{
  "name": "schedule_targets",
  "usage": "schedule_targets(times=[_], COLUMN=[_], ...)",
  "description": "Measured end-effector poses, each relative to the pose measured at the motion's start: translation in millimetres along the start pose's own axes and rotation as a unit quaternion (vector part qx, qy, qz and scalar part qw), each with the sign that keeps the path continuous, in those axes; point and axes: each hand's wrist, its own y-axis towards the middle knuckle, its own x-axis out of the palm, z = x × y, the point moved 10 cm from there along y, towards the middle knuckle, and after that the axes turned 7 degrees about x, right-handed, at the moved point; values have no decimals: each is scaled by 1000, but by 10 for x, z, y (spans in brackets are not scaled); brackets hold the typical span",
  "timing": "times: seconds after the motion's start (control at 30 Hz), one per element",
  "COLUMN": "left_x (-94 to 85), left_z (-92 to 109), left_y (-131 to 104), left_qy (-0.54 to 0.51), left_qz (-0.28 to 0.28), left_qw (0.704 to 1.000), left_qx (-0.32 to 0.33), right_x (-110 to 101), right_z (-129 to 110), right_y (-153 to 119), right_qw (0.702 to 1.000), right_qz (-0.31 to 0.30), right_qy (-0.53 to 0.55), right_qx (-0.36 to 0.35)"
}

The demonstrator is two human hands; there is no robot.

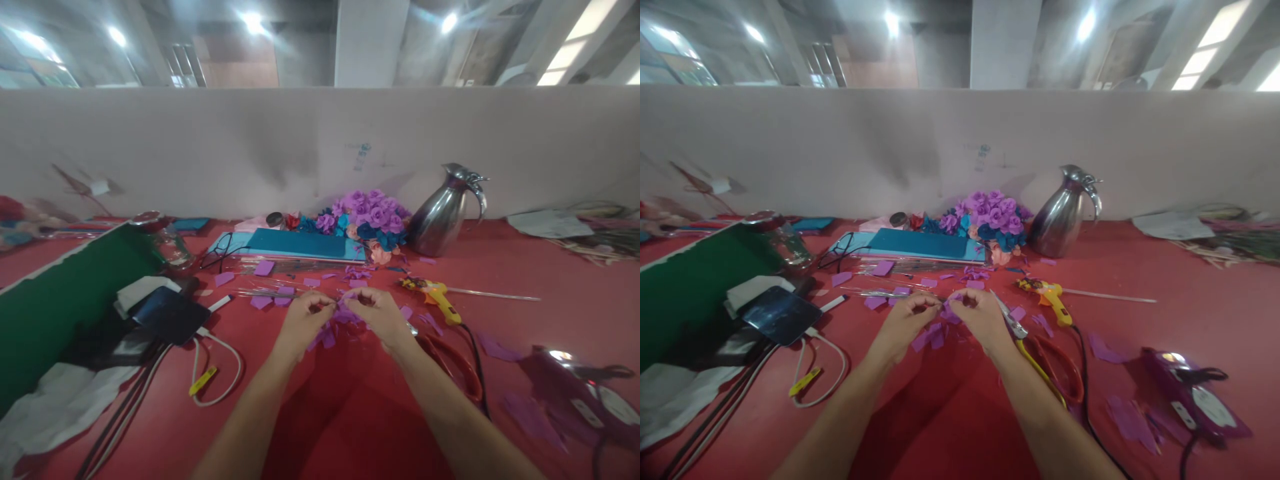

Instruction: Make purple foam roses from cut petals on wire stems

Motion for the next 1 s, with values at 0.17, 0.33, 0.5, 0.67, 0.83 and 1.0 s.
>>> schedule_targets(times=[0.17,0.33,0.5,0.67,0.83,1.0], left_x=[-1,-32,4,-27,-41,-60], left_z=[-7,48,39,22,23,34], left_y=[8,0,-24,-25,-27,-16], left_qy=[30,31,-32,-33,-3,29], left_qz=[-7,8,-8,1,2,3], left_qw=[999,999,999,999,1000,999], left_qx=[13,27,-16,-31,-29,-16], right_x=[4,8,41,77,95,100], right_z=[8,10,38,100,113,131], right_y=[-3,0,8,6,8,18], right_qw=[1000,1000,1000,999,999,999], right_qz=[-2,1,-11,-25,-31,-31], right_qy=[-14,8,25,33,21,13], right_qx=[-5,-1,9,24,23,22])
